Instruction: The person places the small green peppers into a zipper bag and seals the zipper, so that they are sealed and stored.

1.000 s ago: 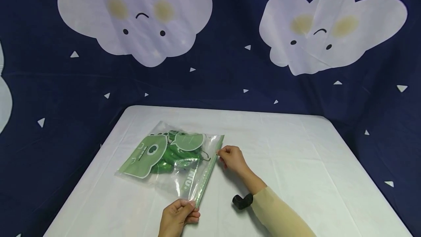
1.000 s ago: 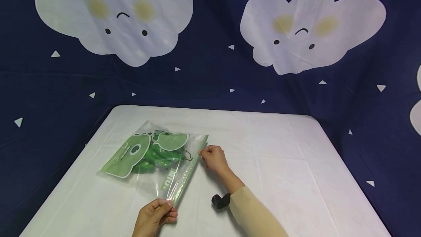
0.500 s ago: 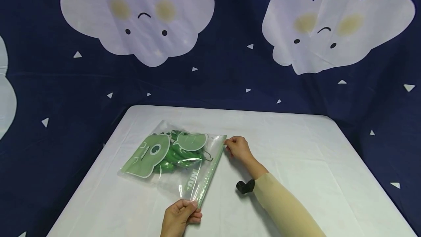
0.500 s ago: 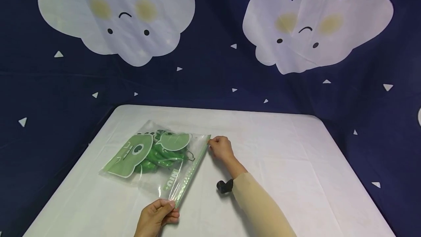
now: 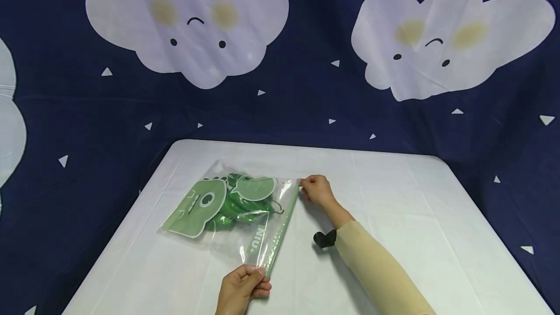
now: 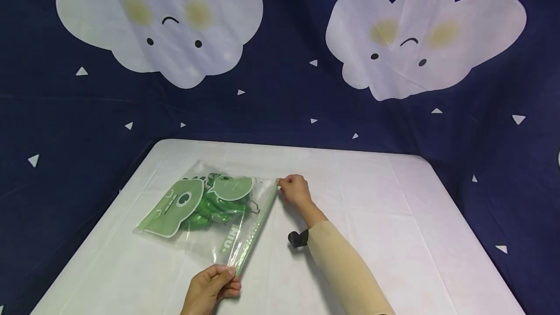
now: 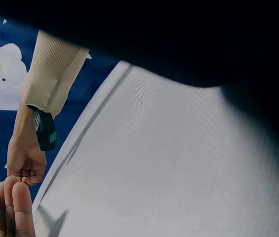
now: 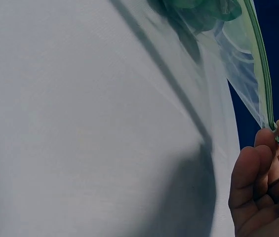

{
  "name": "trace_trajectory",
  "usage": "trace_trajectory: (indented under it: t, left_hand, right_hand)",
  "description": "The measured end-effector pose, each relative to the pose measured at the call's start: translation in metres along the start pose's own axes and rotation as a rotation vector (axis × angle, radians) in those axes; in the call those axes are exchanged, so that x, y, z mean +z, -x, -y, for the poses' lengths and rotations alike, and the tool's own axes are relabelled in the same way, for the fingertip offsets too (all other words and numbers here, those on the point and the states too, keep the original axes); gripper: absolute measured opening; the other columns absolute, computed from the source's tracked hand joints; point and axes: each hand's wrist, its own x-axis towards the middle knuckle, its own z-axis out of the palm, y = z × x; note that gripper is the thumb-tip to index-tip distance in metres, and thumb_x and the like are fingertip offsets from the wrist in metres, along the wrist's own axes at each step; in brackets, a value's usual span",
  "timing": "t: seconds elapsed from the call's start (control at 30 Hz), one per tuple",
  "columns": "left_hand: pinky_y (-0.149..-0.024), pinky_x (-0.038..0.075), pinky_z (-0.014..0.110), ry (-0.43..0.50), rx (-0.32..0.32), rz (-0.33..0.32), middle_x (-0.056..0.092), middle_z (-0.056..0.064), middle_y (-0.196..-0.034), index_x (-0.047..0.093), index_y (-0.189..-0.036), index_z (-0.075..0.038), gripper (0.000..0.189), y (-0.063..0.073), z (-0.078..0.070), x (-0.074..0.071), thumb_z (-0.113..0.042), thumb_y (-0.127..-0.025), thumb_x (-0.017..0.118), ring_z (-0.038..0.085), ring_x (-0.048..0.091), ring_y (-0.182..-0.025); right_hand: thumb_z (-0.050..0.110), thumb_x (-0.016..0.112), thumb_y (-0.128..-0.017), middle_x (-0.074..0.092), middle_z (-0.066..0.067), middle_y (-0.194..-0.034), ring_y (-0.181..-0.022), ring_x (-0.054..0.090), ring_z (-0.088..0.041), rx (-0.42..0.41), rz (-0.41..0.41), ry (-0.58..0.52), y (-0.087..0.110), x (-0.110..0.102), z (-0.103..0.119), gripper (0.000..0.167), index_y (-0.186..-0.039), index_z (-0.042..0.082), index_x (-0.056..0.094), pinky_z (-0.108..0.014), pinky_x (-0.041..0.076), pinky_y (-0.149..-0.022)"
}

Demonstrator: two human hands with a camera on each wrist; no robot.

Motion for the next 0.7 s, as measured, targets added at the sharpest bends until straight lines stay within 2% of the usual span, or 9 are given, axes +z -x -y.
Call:
trace_trajectory:
  t: [0.4,0.57,0.7]
  left_hand:
    - [-0.066,0.062,0.023,0.032,-0.049,0.122,0.070,0.001,-0.081,0.055,-0.111,0.016,0.036,0.003,0.003,-0.002,-0.011,-0.088,0.062,0.008,0.069,-0.069]
    - [-0.065,0.062,0.025,-0.017,-0.025,0.135,0.070,0.002,-0.080,0.056,-0.107,0.017,0.035,0.006,-0.004,0.000,-0.013,-0.089,0.062,0.010,0.069,-0.069]
    - [-0.065,0.062,0.026,-0.077,0.039,0.128,0.071,0.004,-0.082,0.056,-0.108,0.017,0.037,0.007,-0.018,0.003,-0.015,-0.090,0.063,0.010,0.069,-0.070]
  right_hand:
    - [0.019,0.060,-0.089,0.061,-0.006,-0.064,-0.044,0.050,-0.011,0.061,0.011,-0.028,-0.012,0.000,-0.001,0.022,-0.080,-0.001,0.063,-0.024,0.050,-0.042]
    - [0.018,0.060,-0.089,0.058,-0.002,-0.059,-0.043,0.049,-0.010,0.053,0.009,-0.026,-0.020,-0.001,-0.001,0.021,-0.076,0.002,0.061,-0.021,0.048,-0.040]
    - [0.020,0.060,-0.090,0.056,0.000,-0.057,-0.044,0.049,-0.010,0.045,0.019,-0.037,-0.024,0.000,0.001,0.022,-0.075,0.003,0.060,-0.022,0.049,-0.040]
